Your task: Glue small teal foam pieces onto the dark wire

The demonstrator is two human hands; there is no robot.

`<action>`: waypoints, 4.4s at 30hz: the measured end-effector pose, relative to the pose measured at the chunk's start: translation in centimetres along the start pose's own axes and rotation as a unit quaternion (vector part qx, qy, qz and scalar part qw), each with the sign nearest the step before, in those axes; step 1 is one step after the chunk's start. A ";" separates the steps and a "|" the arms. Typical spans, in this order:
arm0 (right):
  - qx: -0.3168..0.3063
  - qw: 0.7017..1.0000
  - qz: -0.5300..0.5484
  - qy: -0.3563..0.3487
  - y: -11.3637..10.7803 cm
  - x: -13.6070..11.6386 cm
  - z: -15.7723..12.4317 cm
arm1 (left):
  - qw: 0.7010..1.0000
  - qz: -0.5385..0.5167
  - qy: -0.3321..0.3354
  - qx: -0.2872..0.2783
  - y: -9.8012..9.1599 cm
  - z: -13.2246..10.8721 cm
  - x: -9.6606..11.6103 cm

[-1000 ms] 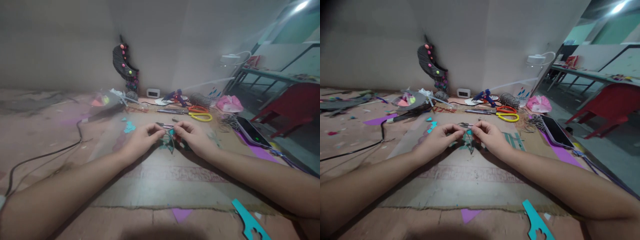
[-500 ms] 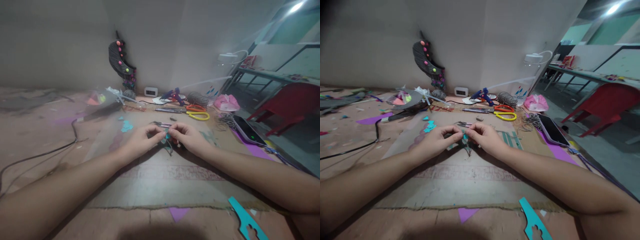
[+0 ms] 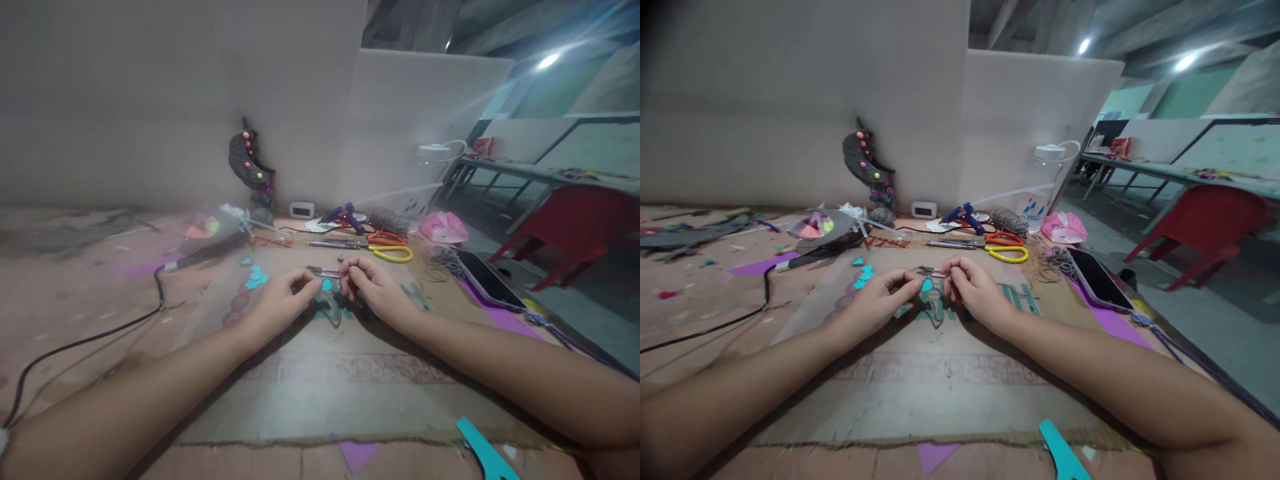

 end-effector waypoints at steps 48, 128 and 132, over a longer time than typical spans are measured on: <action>-0.057 0.996 -0.071 0.009 1.2 -0.7 -0.8 | 0.999 0.016 0.048 -0.018 0.4 -0.4 1.3; 0.042 0.974 -0.217 -0.044 -7.1 -3.4 1.3 | 0.998 -0.030 -0.017 0.058 -1.3 0.2 -0.9; 0.044 0.950 -0.309 0.017 -7.2 -0.1 -1.5 | 0.997 -0.028 -0.020 0.073 -1.6 0.1 -0.9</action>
Point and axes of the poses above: each hand's wrist, its own z-axis towards the middle knuckle, its own y-axis out of the palm, x = y × z, the point moved 9 cm from there along z, towards the middle knuckle, and after that the axes turned 9 degrees about -z, right-handed, at the moved point
